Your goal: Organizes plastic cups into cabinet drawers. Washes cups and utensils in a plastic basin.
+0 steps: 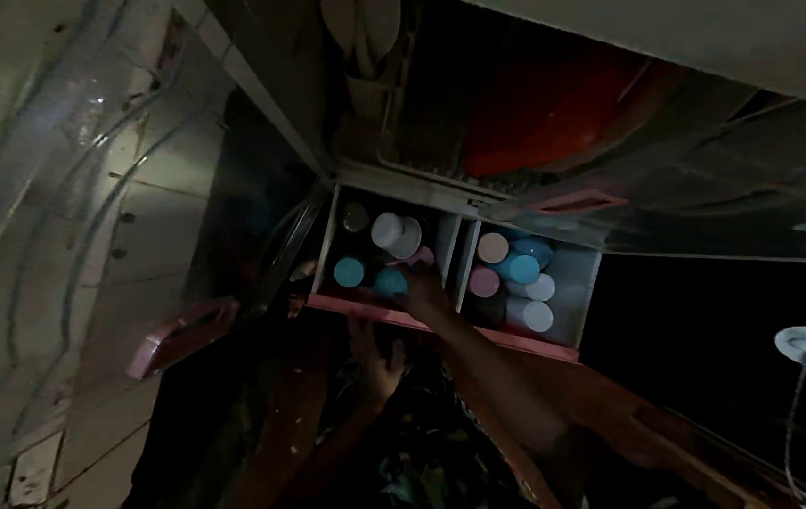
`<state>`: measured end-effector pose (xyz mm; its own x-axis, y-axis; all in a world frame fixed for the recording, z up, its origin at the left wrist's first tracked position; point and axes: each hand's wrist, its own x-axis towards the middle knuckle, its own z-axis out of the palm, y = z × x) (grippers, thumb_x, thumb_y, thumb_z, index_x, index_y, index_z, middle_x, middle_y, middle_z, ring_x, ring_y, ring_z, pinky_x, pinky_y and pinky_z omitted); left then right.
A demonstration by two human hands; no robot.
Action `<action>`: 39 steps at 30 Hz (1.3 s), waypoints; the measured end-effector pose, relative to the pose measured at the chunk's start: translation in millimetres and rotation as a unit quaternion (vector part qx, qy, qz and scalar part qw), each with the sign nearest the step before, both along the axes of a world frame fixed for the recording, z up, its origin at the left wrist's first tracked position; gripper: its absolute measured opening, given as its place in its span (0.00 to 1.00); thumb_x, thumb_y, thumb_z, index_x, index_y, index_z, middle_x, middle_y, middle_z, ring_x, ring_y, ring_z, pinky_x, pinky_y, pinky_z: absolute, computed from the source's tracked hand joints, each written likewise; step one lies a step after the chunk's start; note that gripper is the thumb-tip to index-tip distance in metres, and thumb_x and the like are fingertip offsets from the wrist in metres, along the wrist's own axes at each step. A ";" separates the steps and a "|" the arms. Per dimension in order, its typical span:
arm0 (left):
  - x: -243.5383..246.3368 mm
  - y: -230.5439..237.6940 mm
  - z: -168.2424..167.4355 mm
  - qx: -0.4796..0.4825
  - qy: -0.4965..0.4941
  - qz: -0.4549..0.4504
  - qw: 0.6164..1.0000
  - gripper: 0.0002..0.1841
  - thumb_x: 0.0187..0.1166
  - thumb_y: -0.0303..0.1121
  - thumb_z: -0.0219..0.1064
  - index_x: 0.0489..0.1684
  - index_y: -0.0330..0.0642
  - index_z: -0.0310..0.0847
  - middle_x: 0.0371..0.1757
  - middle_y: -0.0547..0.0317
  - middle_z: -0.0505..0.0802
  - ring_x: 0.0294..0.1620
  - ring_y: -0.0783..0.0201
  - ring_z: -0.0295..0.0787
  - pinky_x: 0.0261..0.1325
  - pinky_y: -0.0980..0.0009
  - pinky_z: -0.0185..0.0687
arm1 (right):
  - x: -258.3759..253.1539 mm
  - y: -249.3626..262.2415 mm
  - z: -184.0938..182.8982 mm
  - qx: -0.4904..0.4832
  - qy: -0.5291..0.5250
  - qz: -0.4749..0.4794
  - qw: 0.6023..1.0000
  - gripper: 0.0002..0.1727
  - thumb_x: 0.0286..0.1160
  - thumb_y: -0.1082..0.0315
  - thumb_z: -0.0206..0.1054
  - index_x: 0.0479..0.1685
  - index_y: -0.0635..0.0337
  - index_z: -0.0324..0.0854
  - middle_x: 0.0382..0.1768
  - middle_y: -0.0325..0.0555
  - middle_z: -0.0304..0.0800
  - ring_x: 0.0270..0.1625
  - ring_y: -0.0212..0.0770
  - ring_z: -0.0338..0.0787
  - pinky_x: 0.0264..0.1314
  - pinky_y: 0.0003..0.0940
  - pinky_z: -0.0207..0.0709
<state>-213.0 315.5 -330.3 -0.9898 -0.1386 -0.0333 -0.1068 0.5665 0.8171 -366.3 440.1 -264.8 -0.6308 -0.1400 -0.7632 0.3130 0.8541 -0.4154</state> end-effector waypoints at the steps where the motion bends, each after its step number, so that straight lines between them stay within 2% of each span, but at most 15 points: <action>1: -4.8 -1.3 0.0 0.040 -0.021 0.061 0.997 0.43 0.72 0.40 0.67 0.84 0.17 0.55 0.87 0.14 0.53 0.89 0.26 0.52 0.87 0.41 0.56 | -2.0 1.6 11.9 -0.014 0.011 -0.013 1.000 0.35 0.79 0.60 0.69 0.87 0.55 0.68 0.83 0.72 0.65 0.76 0.68 0.78 0.76 0.58 0.74; 3: -14.4 -3.8 4.2 0.162 -0.085 0.162 0.970 0.50 0.75 0.33 0.65 0.91 0.22 0.29 0.91 0.21 0.44 0.94 0.41 0.46 0.91 0.59 0.53 | 1.9 14.9 49.7 -0.036 0.058 -0.059 0.996 0.33 0.76 0.59 0.72 0.83 0.53 0.73 0.80 0.67 0.71 0.74 0.65 0.81 0.73 0.59 0.76; 5: -27.8 -3.9 7.5 0.249 -0.136 0.252 0.925 0.47 0.82 0.27 0.61 0.94 0.32 0.24 0.92 0.28 0.50 0.89 0.51 0.57 0.85 0.63 0.64 | 16.4 45.3 90.0 -0.050 0.151 -0.124 0.979 0.30 0.71 0.62 0.76 0.76 0.54 0.81 0.72 0.63 0.81 0.69 0.62 0.85 0.69 0.61 0.78; 10: -64.0 1.5 26.3 0.324 -0.339 0.334 0.818 0.33 0.96 0.44 0.46 0.96 0.49 0.34 0.93 0.37 0.55 0.88 0.38 0.59 0.76 0.36 0.66 | 55.8 155.4 138.4 0.112 0.264 -0.206 0.935 0.31 0.67 0.63 0.75 0.74 0.61 0.80 0.70 0.73 0.79 0.69 0.72 0.81 0.64 0.71 0.74; 13: -86.0 10.6 40.8 0.407 -0.422 0.360 0.726 0.37 0.92 0.62 0.29 0.92 0.47 0.49 0.83 0.33 0.70 0.71 0.40 0.77 0.60 0.42 0.75 | 58.5 185.5 115.2 0.185 0.231 -0.246 0.923 0.33 0.70 0.66 0.76 0.78 0.65 0.76 0.73 0.81 0.73 0.70 0.78 0.78 0.67 0.72 0.71; 16: -101.1 17.4 49.9 0.459 -0.405 0.389 0.689 0.42 0.88 0.68 0.28 0.84 0.42 0.59 0.69 0.33 0.80 0.57 0.44 0.83 0.52 0.48 0.81 | 56.9 194.8 72.4 0.167 0.244 -0.262 0.919 0.34 0.68 0.69 0.76 0.77 0.70 0.75 0.73 0.83 0.72 0.73 0.77 0.77 0.72 0.68 0.71; 19: -111.9 19.0 59.5 0.496 -0.369 0.365 0.696 0.45 0.85 0.72 0.23 0.85 0.45 0.58 0.70 0.35 0.80 0.61 0.43 0.83 0.54 0.44 0.83 | 51.2 190.1 48.6 0.152 0.213 -0.253 0.931 0.32 0.68 0.71 0.76 0.76 0.69 0.77 0.74 0.81 0.72 0.77 0.76 0.73 0.77 0.66 0.69; 23: -138.5 23.0 55.4 0.505 -0.334 0.343 0.718 0.50 0.77 0.78 0.17 0.69 0.43 0.65 0.43 0.43 0.87 0.39 0.48 0.89 0.38 0.50 0.88 | 65.1 194.3 8.3 0.120 0.233 -0.236 0.936 0.37 0.65 0.72 0.80 0.80 0.64 0.75 0.82 0.83 0.60 0.85 0.81 0.62 0.83 0.68 0.62; 25: -155.2 27.1 47.4 0.526 -0.330 0.325 0.713 0.52 0.76 0.78 0.15 0.72 0.42 0.63 0.47 0.41 0.85 0.40 0.47 0.87 0.39 0.49 0.87 | 86.6 191.2 -1.9 0.103 0.268 -0.265 0.921 0.41 0.67 0.68 0.80 0.84 0.68 0.69 0.85 0.82 0.56 0.87 0.80 0.59 0.85 0.69 0.60; 28: -182.0 34.7 42.6 0.556 -0.321 0.295 0.708 0.56 0.72 0.80 0.11 0.75 0.40 0.64 0.54 0.36 0.86 0.47 0.44 0.86 0.44 0.47 0.85 | 141.6 163.2 9.4 0.070 0.244 -0.436 0.863 0.31 0.79 0.65 0.70 0.75 0.79 0.71 0.69 0.76 0.79 0.70 0.65 0.82 0.74 0.57 0.75; 30: -199.6 39.7 37.6 0.586 -0.305 0.280 0.697 0.59 0.67 0.84 0.14 0.74 0.43 0.67 0.54 0.39 0.87 0.47 0.45 0.87 0.44 0.47 0.85 | 162.1 140.4 23.2 0.015 0.113 -0.600 0.792 0.22 0.90 0.64 0.59 0.68 0.76 0.74 0.46 0.56 0.87 0.40 0.37 0.86 0.44 0.35 0.82; 32: -217.9 45.4 28.0 0.609 -0.285 0.268 0.690 0.58 0.64 0.87 0.17 0.73 0.48 0.67 0.55 0.43 0.87 0.49 0.46 0.86 0.46 0.44 0.84 | 165.4 137.5 23.5 -0.108 -0.022 -0.720 0.685 0.27 0.97 0.51 0.40 0.70 0.67 0.67 0.39 0.47 0.84 0.32 0.32 0.86 0.36 0.30 0.83; 34: -235.2 49.9 21.2 0.626 -0.277 0.245 0.686 0.59 0.65 0.87 0.18 0.86 0.52 0.58 0.70 0.38 0.81 0.58 0.41 0.83 0.52 0.39 0.81 | 161.1 146.0 -0.7 -0.191 -0.060 -0.802 0.563 0.36 0.92 0.36 0.39 0.76 0.61 0.63 0.48 0.54 0.86 0.41 0.43 0.91 0.41 0.39 0.88; 37: -256.9 63.9 23.4 0.595 -0.274 0.292 0.697 0.51 0.72 0.82 0.21 0.64 0.47 0.70 0.47 0.47 0.88 0.41 0.52 0.87 0.39 0.49 0.85 | 160.2 150.6 -28.8 -0.228 -0.022 -0.790 0.569 0.33 0.92 0.42 0.45 0.82 0.59 0.61 0.59 0.58 0.82 0.51 0.49 0.89 0.47 0.44 0.87; 39: -247.9 77.3 30.4 0.564 -0.209 0.307 0.738 0.36 0.88 0.68 0.32 0.78 0.53 0.66 0.63 0.55 0.87 0.58 0.60 0.86 0.58 0.53 0.85 | 164.6 144.7 -43.4 -0.206 -0.005 -0.792 0.575 0.28 0.93 0.47 0.48 0.73 0.63 0.69 0.48 0.55 0.86 0.42 0.44 0.91 0.41 0.39 0.88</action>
